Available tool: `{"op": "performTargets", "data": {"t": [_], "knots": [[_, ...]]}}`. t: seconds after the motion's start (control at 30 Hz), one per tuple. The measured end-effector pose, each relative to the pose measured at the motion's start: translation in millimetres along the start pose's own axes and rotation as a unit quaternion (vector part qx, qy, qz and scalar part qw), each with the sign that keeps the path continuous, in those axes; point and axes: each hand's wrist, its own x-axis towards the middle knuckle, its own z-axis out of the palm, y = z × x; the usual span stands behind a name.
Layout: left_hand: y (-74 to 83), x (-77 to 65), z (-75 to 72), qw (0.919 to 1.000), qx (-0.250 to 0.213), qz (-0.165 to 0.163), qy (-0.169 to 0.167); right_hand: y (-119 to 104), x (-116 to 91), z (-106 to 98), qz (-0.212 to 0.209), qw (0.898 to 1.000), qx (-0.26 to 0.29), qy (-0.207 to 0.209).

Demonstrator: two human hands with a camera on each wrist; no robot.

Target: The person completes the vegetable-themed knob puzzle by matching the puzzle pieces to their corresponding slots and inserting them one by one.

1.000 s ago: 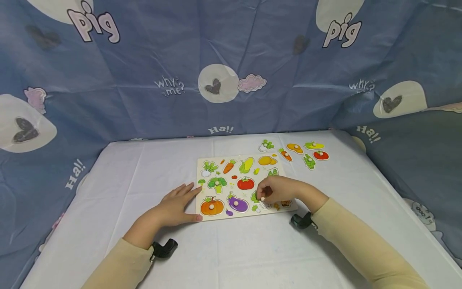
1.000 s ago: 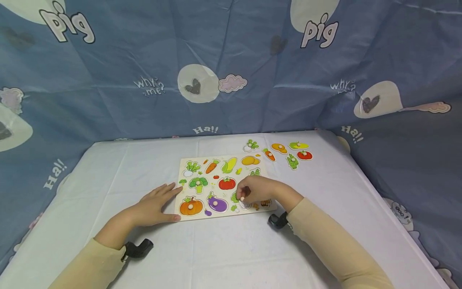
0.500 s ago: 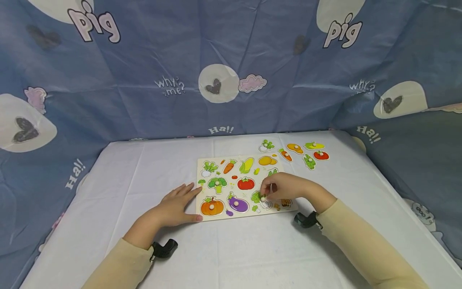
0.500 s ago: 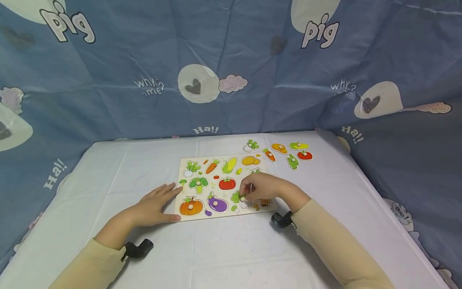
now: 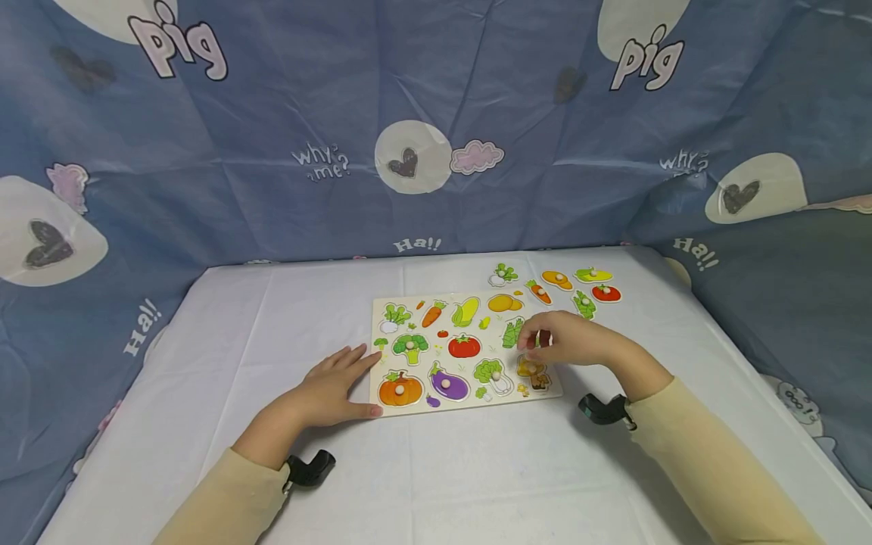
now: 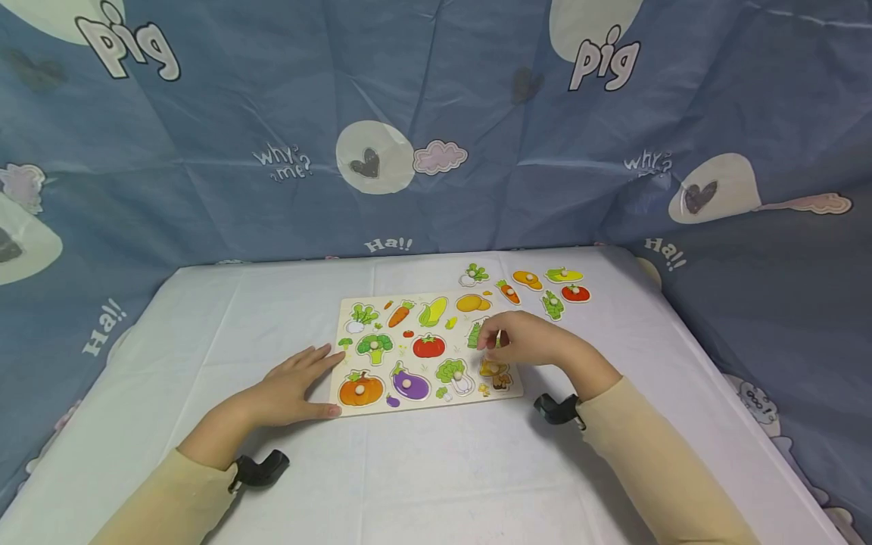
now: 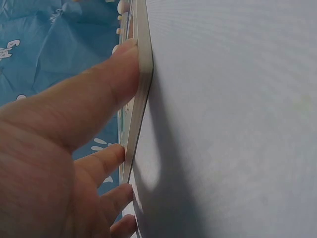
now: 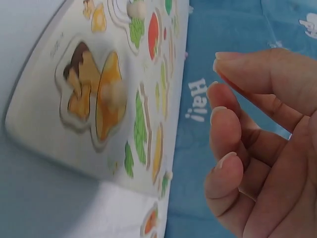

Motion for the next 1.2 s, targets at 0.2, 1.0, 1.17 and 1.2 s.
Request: {"op": "performTargets", "data": {"t": [0.2, 1.0, 1.17, 1.2], "knots": [[0.3, 0.6, 0.1, 1.0, -0.001, -0.001, -0.001, 15, -11, -9, 0.017, 0.999, -0.01, 0.031], [-0.4, 0.9, 0.9, 1.0, 0.001, -0.004, 0.0, 68, -51, -46, 0.073, 0.98, -0.059, 0.175], [-1.0, 0.8, 1.2, 1.0, -0.001, -0.005, -0.001, 78, -50, -53, 0.095, 0.977, -0.053, 0.185], [-1.3, 0.8, 1.3, 1.0, 0.0, -0.006, -0.001, 81, -49, -54, 0.1, 0.976, -0.051, 0.186]]}}
